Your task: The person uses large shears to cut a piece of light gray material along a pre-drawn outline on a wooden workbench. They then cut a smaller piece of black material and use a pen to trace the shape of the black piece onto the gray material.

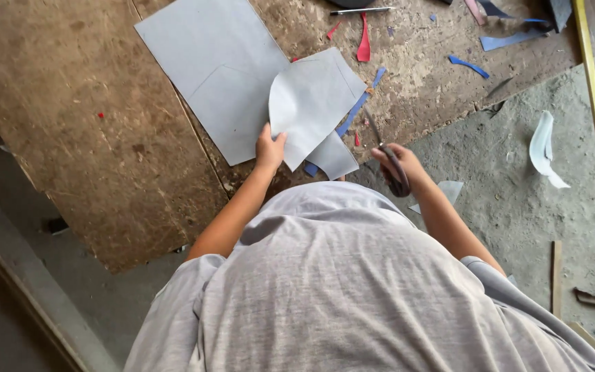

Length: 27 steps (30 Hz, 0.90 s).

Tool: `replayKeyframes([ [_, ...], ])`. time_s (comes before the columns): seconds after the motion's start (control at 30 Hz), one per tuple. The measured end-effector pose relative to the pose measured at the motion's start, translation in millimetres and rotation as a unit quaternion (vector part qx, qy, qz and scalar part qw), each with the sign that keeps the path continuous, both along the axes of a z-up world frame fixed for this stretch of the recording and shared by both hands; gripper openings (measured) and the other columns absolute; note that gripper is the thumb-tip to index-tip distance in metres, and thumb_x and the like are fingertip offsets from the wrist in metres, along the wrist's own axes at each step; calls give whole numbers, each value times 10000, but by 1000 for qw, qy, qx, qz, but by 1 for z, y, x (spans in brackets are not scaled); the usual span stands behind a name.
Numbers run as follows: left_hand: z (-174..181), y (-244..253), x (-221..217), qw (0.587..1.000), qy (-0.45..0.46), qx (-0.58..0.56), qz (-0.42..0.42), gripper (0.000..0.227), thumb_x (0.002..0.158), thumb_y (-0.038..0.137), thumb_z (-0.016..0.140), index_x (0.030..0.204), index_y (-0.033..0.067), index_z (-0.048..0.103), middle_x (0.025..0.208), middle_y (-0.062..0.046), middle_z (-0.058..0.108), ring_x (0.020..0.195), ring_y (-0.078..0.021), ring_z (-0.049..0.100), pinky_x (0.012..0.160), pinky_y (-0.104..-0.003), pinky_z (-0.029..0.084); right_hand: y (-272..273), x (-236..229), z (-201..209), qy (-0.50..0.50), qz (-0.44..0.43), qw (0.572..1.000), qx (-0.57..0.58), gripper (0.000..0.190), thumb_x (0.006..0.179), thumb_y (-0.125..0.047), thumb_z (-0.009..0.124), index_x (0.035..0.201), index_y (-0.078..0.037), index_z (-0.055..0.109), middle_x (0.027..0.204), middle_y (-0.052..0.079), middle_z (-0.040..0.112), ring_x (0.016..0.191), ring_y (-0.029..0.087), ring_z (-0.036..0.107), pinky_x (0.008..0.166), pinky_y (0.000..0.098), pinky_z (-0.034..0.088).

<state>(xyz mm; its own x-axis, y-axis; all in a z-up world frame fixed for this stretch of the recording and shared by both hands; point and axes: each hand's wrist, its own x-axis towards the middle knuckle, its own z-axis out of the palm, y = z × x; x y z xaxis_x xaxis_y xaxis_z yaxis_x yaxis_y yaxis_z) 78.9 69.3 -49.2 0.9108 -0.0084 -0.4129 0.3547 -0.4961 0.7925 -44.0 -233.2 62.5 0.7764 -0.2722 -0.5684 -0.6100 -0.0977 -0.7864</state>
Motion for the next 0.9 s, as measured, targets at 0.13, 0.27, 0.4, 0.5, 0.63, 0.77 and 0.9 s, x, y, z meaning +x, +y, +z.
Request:
replayKeyframes([
  [0.13, -6, 18, -10, 998, 19, 51, -18, 672, 987, 253, 665, 1530, -38, 399, 1468, -310, 520, 1370, -430, 514, 1140, -523, 472, -6, 5, -7, 122, 123, 985, 5, 572, 954, -599, 713, 888, -34, 658, 666, 192, 662, 523, 287, 683, 482, 410, 557],
  [0.27, 45, 7, -21, 979, -132, 157, -11, 758, 894, 145, 769, 1536, 71, 373, 1369, -263, 512, 1292, -489, 514, 1061, -581, 487, -3, 21, 6, 111, 136, 983, 44, 603, 977, -615, 667, 847, -29, 613, 619, 176, 610, 533, 281, 669, 450, 381, 543],
  [0.4, 43, -41, -1, 911, -339, 180, -153, 728, 863, 204, 825, 1475, 105, 443, 1326, -160, 453, 1284, -395, 450, 1041, -549, 464, 5, 38, 15, 75, 138, 983, 91, 539, 1029, -548, 618, 908, -22, 604, 622, 178, 591, 537, 289, 674, 427, 384, 553],
  [0.5, 40, -85, 13, 884, -343, 184, -259, 675, 887, 305, 816, 1444, 149, 468, 1333, -140, 457, 1320, -362, 450, 1065, -510, 469, 13, 45, 25, 52, 129, 984, 113, 511, 1046, -503, 610, 990, 5, 603, 656, 182, 576, 554, 288, 657, 430, 388, 565],
  [0.63, 16, -124, 26, 825, -392, 235, -332, 329, 985, 329, 662, 1254, 169, 560, 1254, -104, 545, 1277, -311, 530, 1035, -458, 492, 20, 54, 27, 74, 105, 989, 75, 542, 988, -545, 687, 966, -9, 610, 664, 186, 598, 519, 283, 643, 429, 370, 564],
  [0.77, -64, -138, 38, 777, -539, 214, -246, 51, 900, 187, 662, 943, 187, 636, 1017, 6, 610, 971, -204, 639, 802, -362, 531, 13, 59, 0, 92, 99, 990, 49, 565, 957, -565, 730, 990, -16, 604, 692, 190, 606, 520, 270, 636, 440, 366, 562],
  [0.9, -68, -135, 30, 770, -558, 197, -239, 242, 748, 240, 771, 924, 181, 615, 939, 13, 612, 869, -198, 628, 756, -358, 531, 13, 60, -12, 112, 98, 989, 21, 574, 922, -598, 753, 1015, -47, 624, 671, 169, 613, 482, 252, 631, 411, 359, 552],
])
